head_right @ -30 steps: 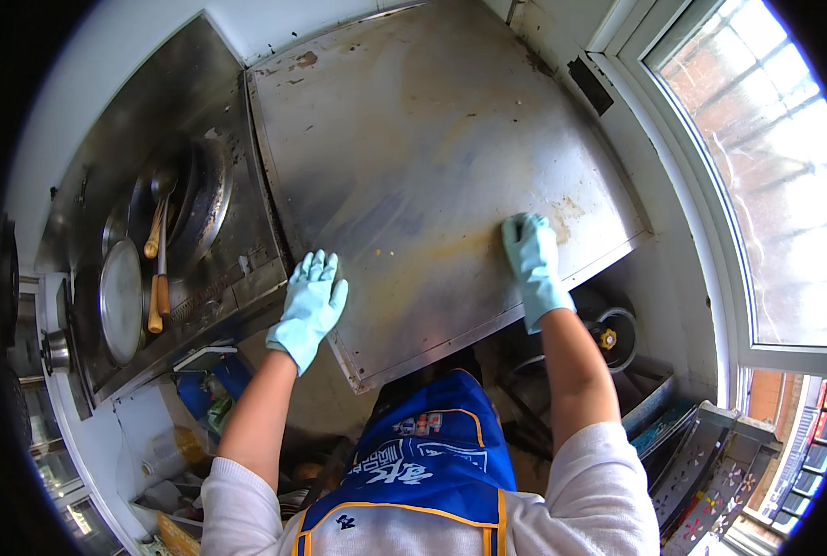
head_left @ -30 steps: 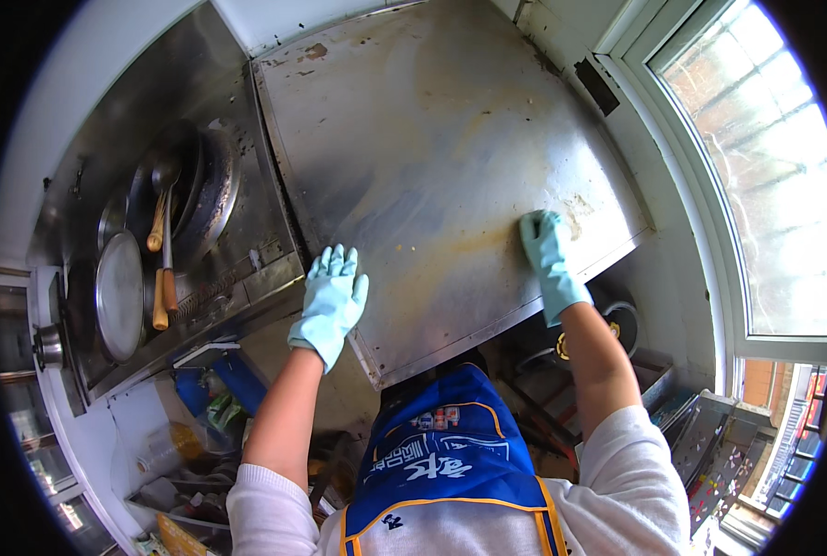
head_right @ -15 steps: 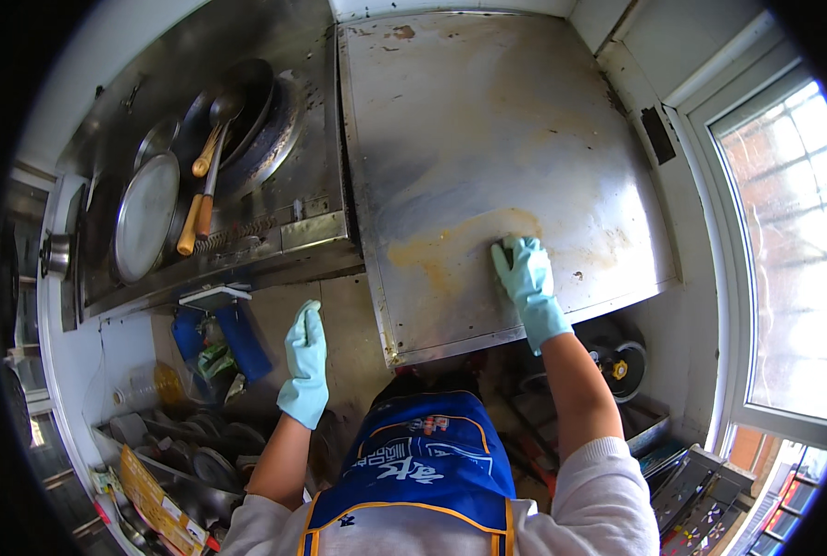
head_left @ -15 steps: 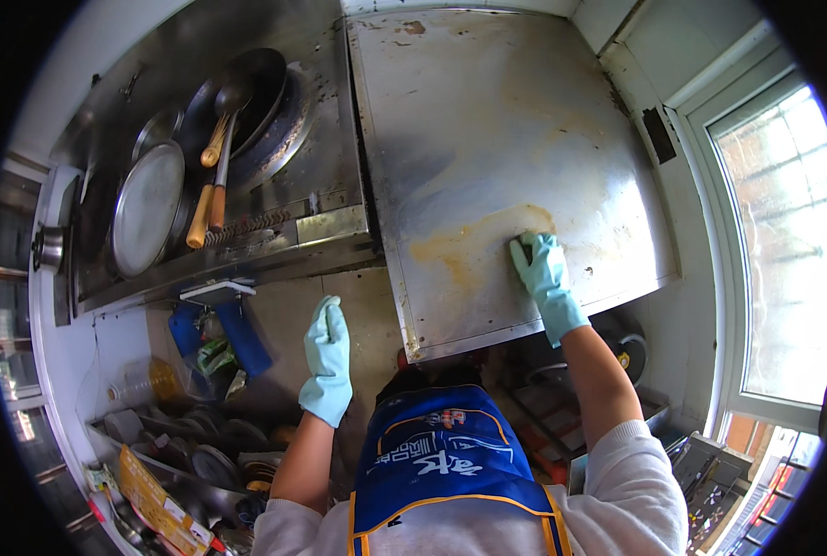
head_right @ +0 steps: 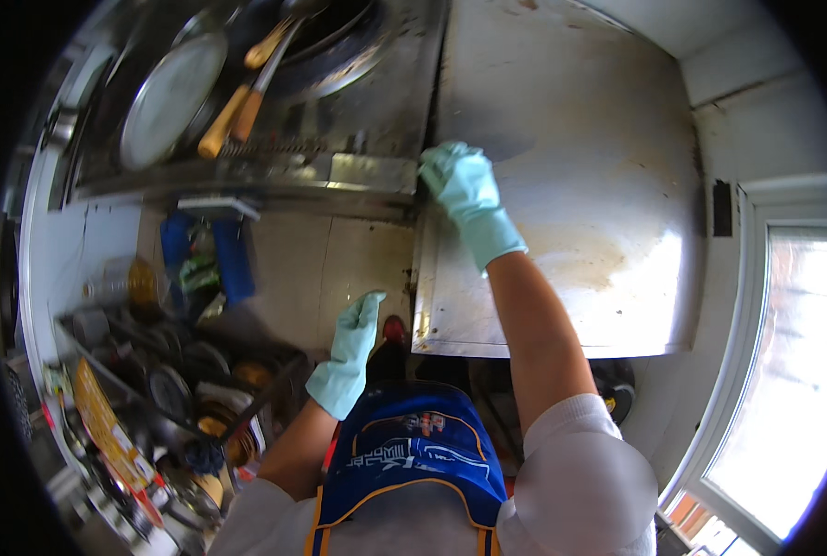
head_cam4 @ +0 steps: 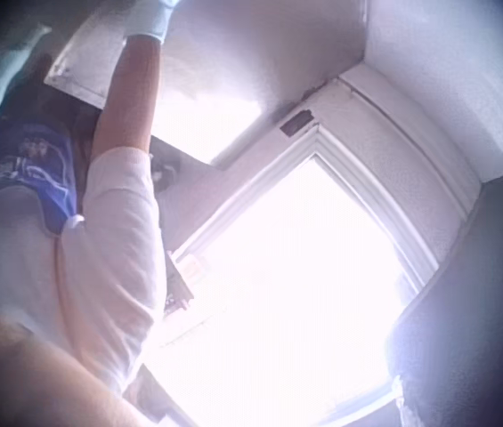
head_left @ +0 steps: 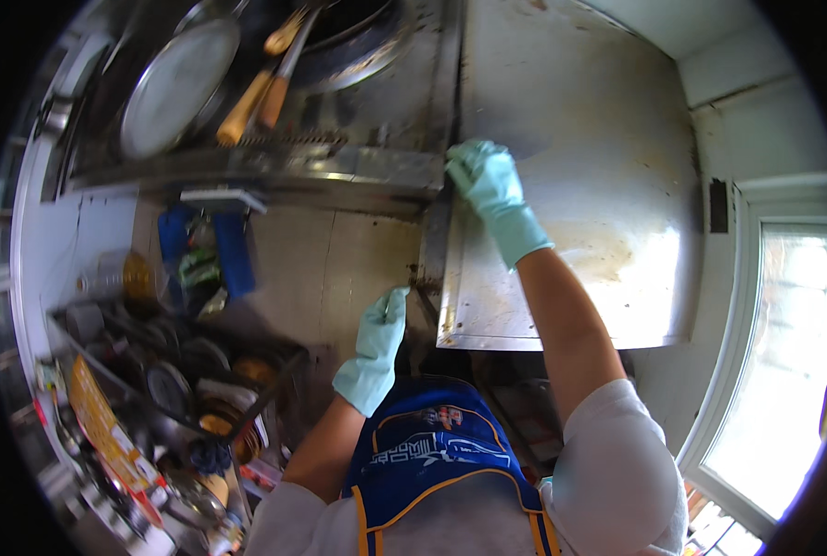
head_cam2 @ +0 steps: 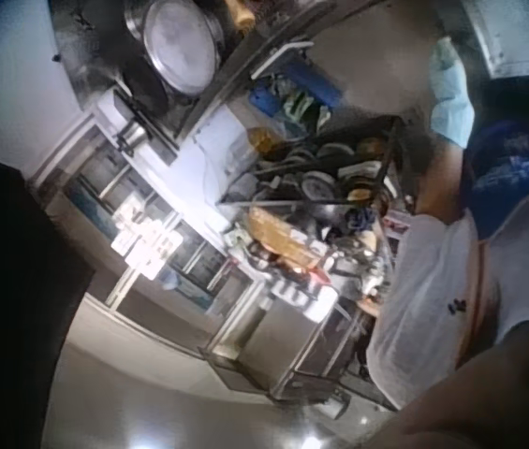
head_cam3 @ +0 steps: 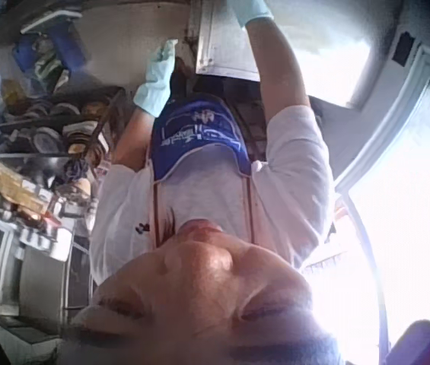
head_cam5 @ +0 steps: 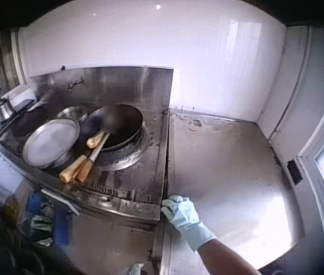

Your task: The person scrubs a large stainless steel surface with a steel wool pad while wearing gloves. They repeatedly wipe and scrub different areas of the surface, focusing on removing stains and residue. The person moves around the surface, adjusting their position to reach different sections.

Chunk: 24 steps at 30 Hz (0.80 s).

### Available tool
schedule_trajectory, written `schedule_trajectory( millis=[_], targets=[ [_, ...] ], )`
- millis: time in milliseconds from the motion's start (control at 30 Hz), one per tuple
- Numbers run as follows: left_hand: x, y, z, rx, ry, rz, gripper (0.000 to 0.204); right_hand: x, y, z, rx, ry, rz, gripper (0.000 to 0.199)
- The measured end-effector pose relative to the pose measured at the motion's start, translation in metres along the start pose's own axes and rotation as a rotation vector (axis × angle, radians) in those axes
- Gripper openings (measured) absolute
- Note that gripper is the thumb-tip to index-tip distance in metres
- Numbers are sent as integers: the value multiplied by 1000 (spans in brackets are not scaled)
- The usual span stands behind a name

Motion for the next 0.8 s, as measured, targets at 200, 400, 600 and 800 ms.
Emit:
schedule_trajectory(
  millis=[200,400,600,800],
  targets=[
    [16,3,-63,-385,300,14,33,-46,-14,-31,7,-35,-221,23],
    [5,-21,-22,-385,152,14,35,-115,16,-125,93,44,-235,21],
    [-24,-62,3,-467,129,-103,48,-117,8,-180,45,390,-526,13],
    [-38,-31,-41,-457,165,78,55,-58,-22,-109,-312,239,-572,29]
  ],
)
Point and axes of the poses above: each hand's wrist, its own x-axis towards the middle knuckle, its own y-axis out of the back of the hand, z = x × y, the point moved 9 cm from there along x, towards the middle knuckle, and after that the axes turned 13 degrees about y, right-handed, at the moved point
